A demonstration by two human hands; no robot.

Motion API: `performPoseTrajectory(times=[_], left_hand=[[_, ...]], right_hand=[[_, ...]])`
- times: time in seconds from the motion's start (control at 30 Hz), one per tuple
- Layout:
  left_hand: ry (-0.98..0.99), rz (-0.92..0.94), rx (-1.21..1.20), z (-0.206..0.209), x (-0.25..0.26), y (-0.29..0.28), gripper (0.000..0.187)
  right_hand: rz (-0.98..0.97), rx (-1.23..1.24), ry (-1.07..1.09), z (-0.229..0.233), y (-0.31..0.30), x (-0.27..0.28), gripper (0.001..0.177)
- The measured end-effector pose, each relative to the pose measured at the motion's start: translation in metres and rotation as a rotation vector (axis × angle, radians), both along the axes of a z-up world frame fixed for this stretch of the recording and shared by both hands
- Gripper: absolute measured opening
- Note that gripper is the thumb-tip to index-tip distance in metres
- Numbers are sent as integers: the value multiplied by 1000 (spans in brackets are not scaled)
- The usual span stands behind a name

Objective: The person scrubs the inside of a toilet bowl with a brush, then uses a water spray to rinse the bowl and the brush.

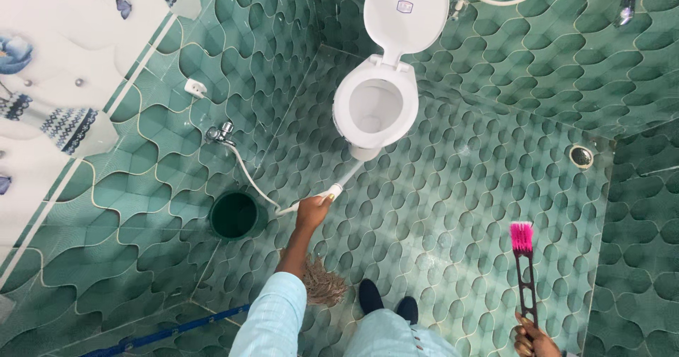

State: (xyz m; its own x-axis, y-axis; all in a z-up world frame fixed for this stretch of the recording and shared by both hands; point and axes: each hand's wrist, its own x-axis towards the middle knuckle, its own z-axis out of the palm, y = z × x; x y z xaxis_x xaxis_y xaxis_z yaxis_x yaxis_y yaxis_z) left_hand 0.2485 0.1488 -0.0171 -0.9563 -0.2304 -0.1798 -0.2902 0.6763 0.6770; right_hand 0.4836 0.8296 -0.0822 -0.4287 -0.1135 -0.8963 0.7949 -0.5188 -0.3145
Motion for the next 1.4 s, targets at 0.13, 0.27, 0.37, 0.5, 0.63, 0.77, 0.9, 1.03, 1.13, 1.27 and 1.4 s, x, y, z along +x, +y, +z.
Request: performPoseTrajectory(times=[0.13,0.27,0.37,0.5,0.63,0.77,0.9,1.03,1.13,1.27,1.4], left_hand=[[45,-15,-30,3,17,-23,49],[-64,78,15,5,27,-44,49],[-30,80,-104,8,29,-62,56],[99,162,-93,12,25,-80,55],[188,242,-104,16,10,-91,54],[186,280,-94,20,-6,-96,60],[146,323,-17,21,-13,-92,60],[234,263,-102,21,-12,-90,61],[154,274,-138,20,0,-90,63],[192,262,-160,20,24,-90,58],[121,292,-107,18,42,-89,55]], right_hand=[[-11,44,-40,-14,9,2,32],[-11,71,-74,-35,22,-2,34],[-1,60,-67,-44,30,-7,33],[5,57,-19,-36,25,-16,32],[9,12,6,-14,11,-27,30],[32,50,-9,2,-2,-36,31],[15,81,-34,23,-14,-43,31],[-8,142,-36,47,-30,-46,34],[-19,78,-37,51,-31,-50,35],[-64,170,-55,46,-27,-47,34],[-57,131,-17,32,-21,-52,34]])
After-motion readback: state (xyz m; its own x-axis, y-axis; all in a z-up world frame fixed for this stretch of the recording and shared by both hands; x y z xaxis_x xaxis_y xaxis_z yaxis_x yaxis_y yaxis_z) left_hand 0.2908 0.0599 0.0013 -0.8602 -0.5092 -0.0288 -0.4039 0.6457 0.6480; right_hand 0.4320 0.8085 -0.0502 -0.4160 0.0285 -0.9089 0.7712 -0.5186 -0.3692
